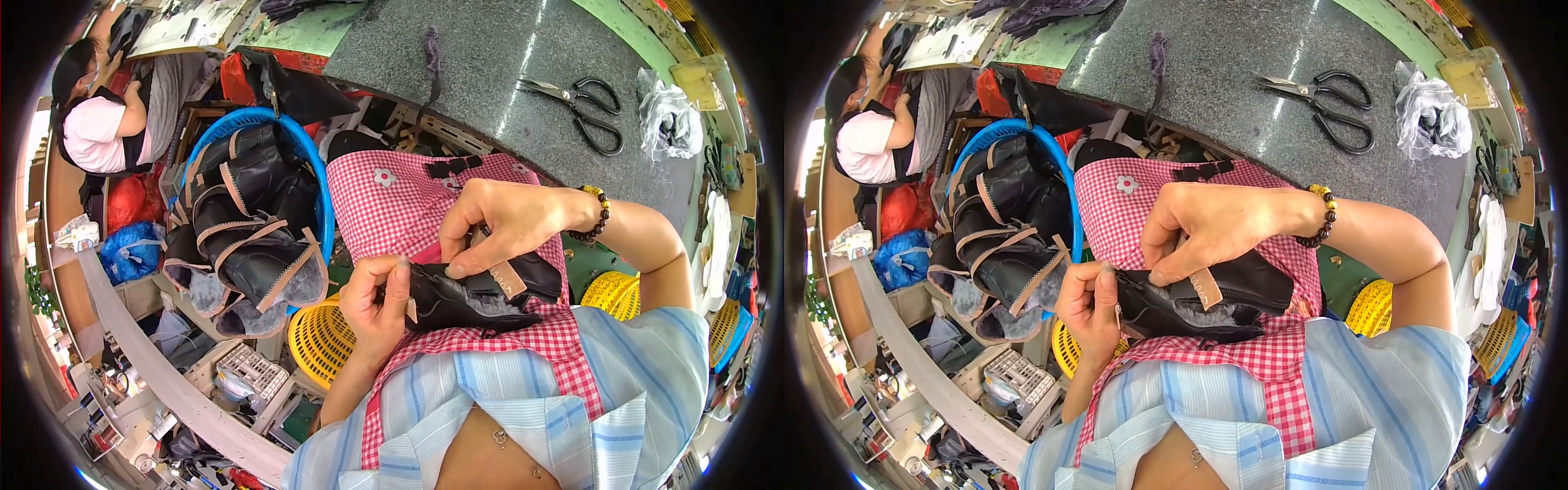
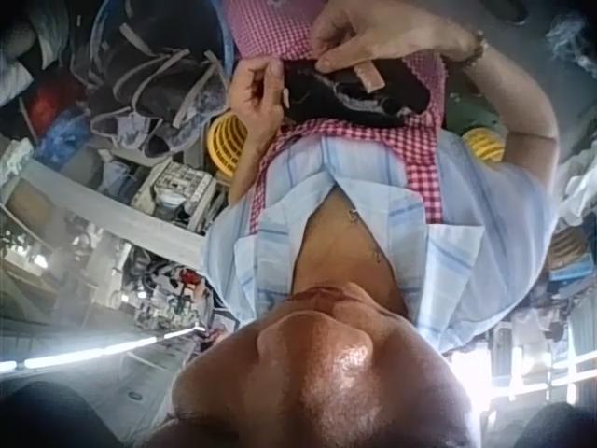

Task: Trimming excess material and assembling shoe upper components.

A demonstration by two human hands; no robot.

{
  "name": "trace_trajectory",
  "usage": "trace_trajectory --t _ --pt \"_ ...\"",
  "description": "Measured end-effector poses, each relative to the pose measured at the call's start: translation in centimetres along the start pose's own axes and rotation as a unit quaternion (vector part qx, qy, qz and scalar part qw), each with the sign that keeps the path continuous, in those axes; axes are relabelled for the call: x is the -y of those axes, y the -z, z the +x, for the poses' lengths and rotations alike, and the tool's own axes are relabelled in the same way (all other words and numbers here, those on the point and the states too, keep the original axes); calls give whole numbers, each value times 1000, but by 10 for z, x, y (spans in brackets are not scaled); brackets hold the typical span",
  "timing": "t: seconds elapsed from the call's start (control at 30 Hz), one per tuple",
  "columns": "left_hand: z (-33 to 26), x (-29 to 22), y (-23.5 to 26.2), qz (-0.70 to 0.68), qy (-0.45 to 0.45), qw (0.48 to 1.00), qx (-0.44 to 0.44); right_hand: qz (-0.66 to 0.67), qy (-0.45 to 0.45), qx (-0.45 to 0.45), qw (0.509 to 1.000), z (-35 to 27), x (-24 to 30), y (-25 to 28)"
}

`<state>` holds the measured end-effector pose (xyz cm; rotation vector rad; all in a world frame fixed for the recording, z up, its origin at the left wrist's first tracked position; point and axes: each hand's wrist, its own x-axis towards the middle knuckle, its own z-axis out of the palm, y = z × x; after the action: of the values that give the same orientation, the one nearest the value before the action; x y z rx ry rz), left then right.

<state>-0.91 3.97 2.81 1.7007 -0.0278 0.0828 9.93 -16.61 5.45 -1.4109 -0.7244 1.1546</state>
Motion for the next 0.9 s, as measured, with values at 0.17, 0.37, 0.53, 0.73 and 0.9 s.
trace_trajectory --t 0.17,0.37,0.53,0.73,0.9 --pt "-1 0 -1 23 -7 1000 11 31 -26 19 999 1 -3 2" --pt "-3 -1 -3 44 -31 998 -12 23 -39 16 999 1 3 2" --pt "-5 0 -4 68 -71 995 -23 -15 -12 -26 999 5 9 -5" --pt "1 -4 9 -34 2 999 25 -188 133 -114 966 5 11 -16" --pt "2 -2 13 -104 34 992 70 -218 185 -123 950 6 13 -20"
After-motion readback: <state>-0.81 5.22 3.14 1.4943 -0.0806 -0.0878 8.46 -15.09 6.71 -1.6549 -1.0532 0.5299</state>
